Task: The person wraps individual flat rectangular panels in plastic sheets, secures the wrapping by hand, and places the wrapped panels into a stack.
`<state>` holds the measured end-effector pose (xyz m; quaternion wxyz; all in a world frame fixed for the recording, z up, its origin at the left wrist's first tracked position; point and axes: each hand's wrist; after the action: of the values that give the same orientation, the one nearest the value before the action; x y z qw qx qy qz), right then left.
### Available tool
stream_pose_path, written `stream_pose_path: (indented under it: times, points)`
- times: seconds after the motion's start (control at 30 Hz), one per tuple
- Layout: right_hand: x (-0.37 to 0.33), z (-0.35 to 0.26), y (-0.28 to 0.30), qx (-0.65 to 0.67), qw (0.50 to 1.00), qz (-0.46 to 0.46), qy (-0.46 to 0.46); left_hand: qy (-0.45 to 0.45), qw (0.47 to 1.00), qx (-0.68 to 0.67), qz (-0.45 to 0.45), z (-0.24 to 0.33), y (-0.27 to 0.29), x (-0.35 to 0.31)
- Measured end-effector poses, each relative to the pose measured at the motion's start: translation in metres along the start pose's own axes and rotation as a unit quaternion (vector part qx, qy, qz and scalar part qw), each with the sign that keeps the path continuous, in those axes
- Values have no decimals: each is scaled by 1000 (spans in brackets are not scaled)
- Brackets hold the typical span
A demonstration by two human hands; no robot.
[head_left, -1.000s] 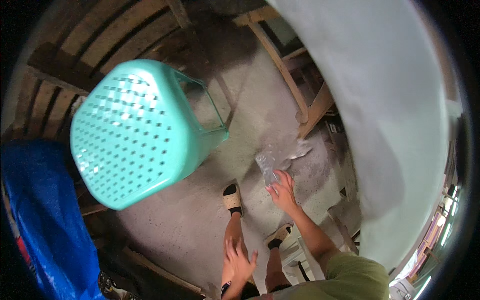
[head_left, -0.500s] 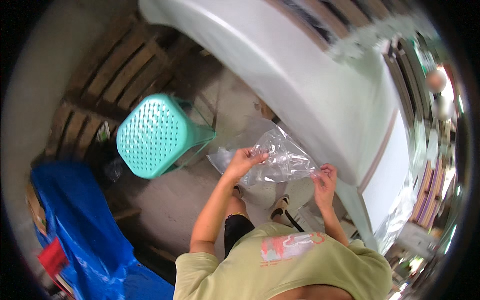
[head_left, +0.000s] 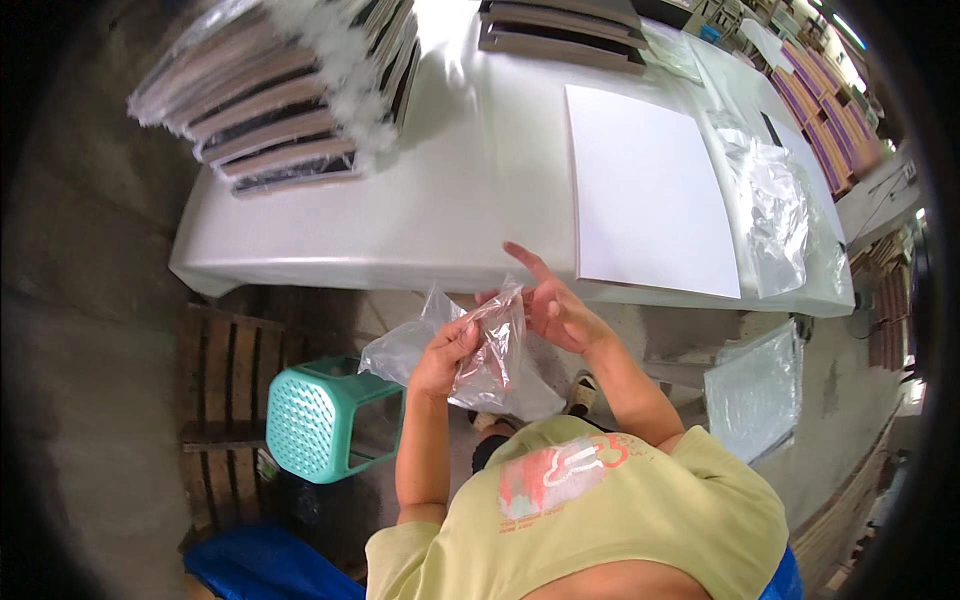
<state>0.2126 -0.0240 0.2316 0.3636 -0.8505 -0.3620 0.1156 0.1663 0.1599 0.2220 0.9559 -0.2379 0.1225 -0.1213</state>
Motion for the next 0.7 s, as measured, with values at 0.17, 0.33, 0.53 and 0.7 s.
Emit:
stream_pose_path:
  times: [0.17,0.33,0.53,0.7]
  points:
    - [-55,-49,23,-69,970,224,67,-41,973,226,2,19,-63,5]
    - [-104,-65,29,-21,969,223,105,-58,958,274,-56,5,-121,10]
    - [-149,-92,53,-24,958,241,152,-28,920,382,-86,-19,-171,23]
    - [-180,-103,60,-225,892,346,184,-197,834,505,-97,-57,-183,41]
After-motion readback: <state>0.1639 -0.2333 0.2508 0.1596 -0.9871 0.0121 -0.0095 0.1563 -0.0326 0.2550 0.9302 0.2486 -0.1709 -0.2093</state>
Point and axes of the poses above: each hand's wrist, its own x-axis towards the middle knuckle, its own y-axis out of the back of the hand, z = x × y, and after that the axes turned 1 degree about -y, right-handed
